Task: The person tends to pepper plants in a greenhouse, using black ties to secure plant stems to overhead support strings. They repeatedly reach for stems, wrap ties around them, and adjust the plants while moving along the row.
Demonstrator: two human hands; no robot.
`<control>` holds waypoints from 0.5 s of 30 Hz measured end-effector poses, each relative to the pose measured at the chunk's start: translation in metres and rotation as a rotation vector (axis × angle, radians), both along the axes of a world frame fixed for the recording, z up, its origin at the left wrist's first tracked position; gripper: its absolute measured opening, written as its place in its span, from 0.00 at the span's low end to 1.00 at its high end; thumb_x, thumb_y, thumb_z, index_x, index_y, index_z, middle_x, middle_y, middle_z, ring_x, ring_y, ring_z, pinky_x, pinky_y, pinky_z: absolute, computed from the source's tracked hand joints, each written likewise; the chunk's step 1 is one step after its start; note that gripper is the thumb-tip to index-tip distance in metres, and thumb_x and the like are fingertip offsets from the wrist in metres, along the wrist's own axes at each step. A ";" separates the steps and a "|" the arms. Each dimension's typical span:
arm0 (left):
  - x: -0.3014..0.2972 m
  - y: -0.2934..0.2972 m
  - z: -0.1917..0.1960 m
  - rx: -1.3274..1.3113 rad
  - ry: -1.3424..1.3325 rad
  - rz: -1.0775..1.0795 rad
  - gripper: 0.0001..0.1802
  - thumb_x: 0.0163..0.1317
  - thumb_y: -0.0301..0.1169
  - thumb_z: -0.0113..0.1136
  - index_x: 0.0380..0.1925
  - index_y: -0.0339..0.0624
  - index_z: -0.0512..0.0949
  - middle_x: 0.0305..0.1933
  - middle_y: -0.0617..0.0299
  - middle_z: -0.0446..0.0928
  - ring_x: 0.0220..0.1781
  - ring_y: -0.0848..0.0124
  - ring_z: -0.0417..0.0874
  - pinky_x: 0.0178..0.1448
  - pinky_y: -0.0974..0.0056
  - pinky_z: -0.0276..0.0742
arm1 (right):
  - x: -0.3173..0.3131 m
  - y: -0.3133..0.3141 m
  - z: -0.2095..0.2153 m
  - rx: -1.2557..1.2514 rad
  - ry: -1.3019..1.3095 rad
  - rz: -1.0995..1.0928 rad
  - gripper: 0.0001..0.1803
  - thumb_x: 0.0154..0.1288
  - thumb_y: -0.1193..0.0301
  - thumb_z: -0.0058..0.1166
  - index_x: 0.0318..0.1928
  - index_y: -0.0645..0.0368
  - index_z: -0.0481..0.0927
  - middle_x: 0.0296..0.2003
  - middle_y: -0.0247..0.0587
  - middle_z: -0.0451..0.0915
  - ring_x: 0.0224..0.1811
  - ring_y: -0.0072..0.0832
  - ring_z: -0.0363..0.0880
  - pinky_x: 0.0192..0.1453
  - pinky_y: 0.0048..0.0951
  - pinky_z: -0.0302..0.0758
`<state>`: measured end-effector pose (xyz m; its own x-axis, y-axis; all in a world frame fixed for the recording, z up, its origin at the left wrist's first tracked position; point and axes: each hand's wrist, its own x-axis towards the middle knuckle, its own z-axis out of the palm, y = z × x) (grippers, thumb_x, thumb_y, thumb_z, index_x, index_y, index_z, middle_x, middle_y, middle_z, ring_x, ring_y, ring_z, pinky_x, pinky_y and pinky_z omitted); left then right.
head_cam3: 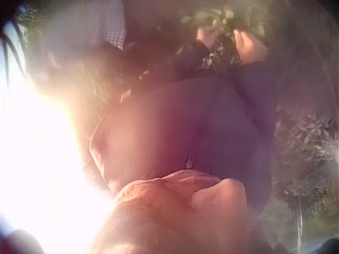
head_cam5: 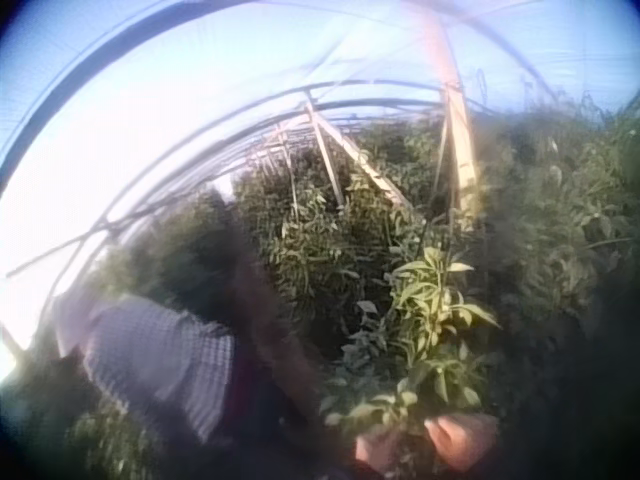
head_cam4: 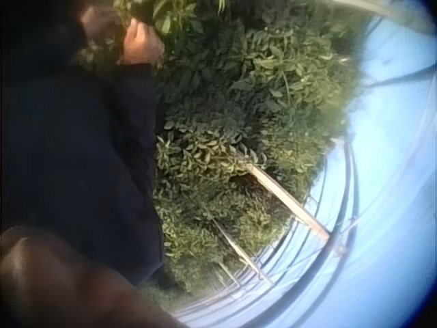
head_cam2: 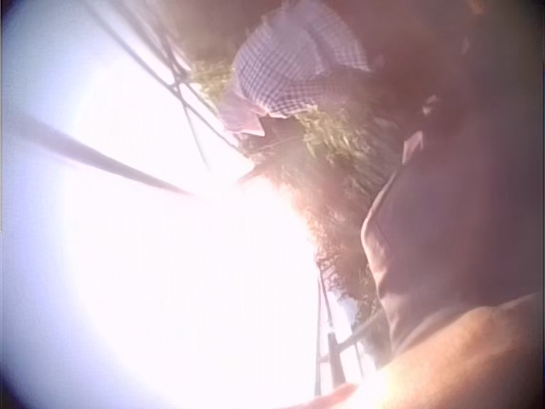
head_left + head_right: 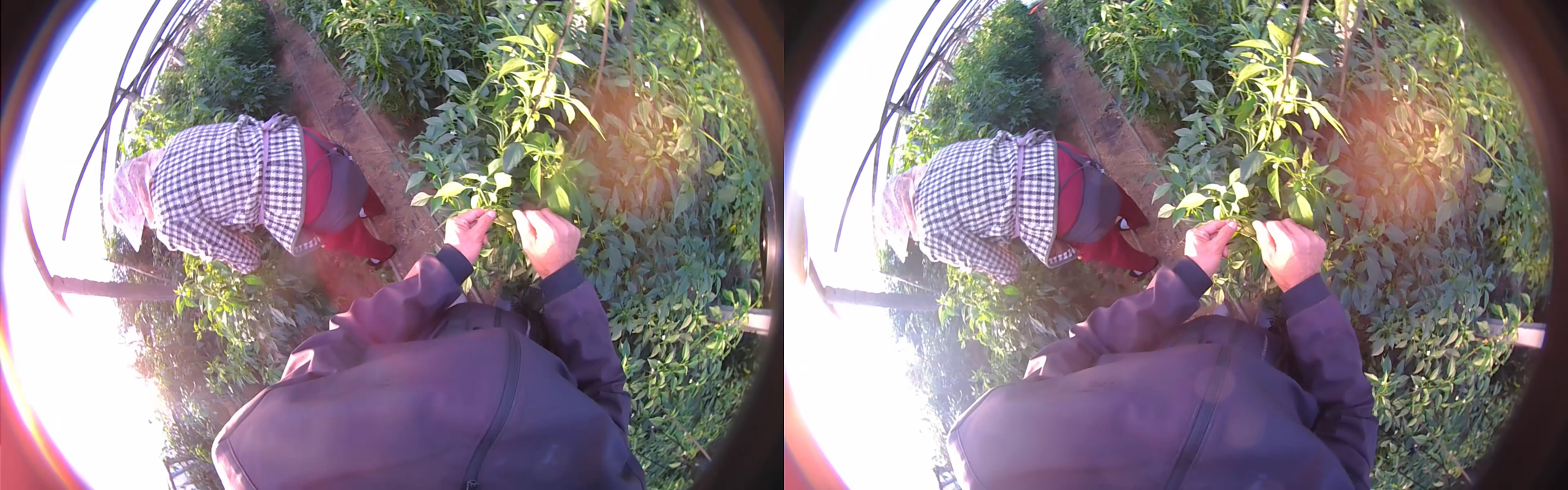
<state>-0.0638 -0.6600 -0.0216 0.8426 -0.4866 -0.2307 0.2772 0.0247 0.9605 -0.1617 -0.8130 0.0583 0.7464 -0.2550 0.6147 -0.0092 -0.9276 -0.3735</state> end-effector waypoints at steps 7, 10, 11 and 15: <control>0.003 0.024 0.008 0.141 -0.315 -0.111 0.10 0.68 0.35 0.67 0.39 0.40 0.88 0.21 0.67 0.79 0.21 0.80 0.76 0.26 0.69 0.72 | -0.004 0.026 0.003 0.088 0.508 0.222 0.10 0.56 0.65 0.66 0.23 0.55 0.86 0.21 0.44 0.83 0.22 0.43 0.82 0.28 0.39 0.76; -0.005 0.032 0.015 0.194 -0.429 -0.146 0.12 0.62 0.37 0.69 0.39 0.40 0.88 0.25 0.57 0.84 0.23 0.72 0.82 0.31 0.62 0.78 | -0.016 0.034 -0.009 0.664 0.700 0.516 0.09 0.57 0.71 0.66 0.24 0.64 0.86 0.19 0.40 0.83 0.19 0.29 0.79 0.28 0.29 0.73; -0.008 0.031 0.002 0.162 -0.445 -0.118 0.12 0.61 0.37 0.68 0.38 0.40 0.88 0.25 0.55 0.84 0.24 0.68 0.83 0.33 0.60 0.79 | -0.017 0.034 -0.018 0.755 0.707 0.569 0.09 0.57 0.72 0.67 0.24 0.65 0.85 0.17 0.36 0.81 0.18 0.24 0.75 0.27 0.27 0.70; -0.021 0.046 -0.004 0.136 -0.401 -0.077 0.11 0.60 0.37 0.67 0.36 0.41 0.89 0.26 0.52 0.84 0.27 0.62 0.85 0.37 0.57 0.80 | -0.020 0.028 -0.076 1.928 0.594 0.909 0.19 0.70 0.61 0.62 0.22 0.53 0.76 0.16 0.24 0.66 0.16 0.18 0.57 0.22 0.24 0.55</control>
